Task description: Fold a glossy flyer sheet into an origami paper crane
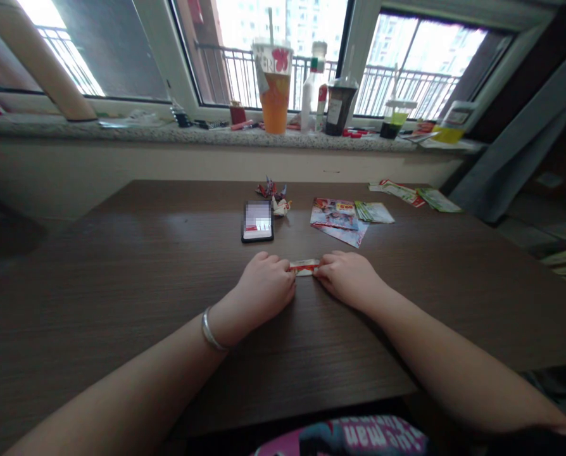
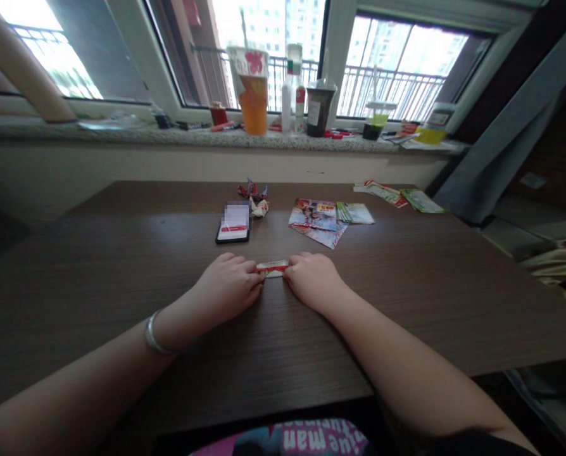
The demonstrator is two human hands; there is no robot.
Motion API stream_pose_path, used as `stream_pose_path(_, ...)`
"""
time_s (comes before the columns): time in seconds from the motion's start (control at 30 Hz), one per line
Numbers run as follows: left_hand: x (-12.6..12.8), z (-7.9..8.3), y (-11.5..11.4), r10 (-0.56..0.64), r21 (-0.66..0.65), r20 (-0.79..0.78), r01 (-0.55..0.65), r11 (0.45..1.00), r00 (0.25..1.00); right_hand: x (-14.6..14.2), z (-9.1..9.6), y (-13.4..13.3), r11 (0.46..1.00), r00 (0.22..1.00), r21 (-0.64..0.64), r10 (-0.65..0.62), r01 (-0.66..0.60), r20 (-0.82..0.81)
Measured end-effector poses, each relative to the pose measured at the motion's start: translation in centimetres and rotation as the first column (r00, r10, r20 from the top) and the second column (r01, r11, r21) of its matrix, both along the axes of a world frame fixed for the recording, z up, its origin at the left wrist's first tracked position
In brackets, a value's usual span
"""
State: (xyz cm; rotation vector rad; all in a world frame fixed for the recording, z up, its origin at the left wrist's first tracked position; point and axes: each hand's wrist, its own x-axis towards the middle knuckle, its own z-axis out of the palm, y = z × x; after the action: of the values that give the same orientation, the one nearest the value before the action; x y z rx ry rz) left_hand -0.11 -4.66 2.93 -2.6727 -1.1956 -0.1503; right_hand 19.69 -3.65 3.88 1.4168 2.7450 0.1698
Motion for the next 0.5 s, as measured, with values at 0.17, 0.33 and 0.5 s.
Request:
stream_pose_path(0.17,0.0,0.2,0.2,-0.020,-0.004,0.010,0.020,1.000,1.000,0.2,0.2,0.0,0.999,0.999,-0.036,-0.022,0.021,-0.024)
stream_pose_path(0.33,-0.9,0.6,1.1,-0.051,-0.110,0.033,0.054,0.992,0.998,1.0,0.1,0.6,0.996,0.995,-0.091,0.016,-0.024,-0.094)
stream_pose_path(0.5,-1.7,0.4,2.0,-0.118,-0.224,0.130,0.146,0.964,0.984,2.4,-0.6,1.8,0.973,0.961,-0.206,0.044,-0.103,-0.273)
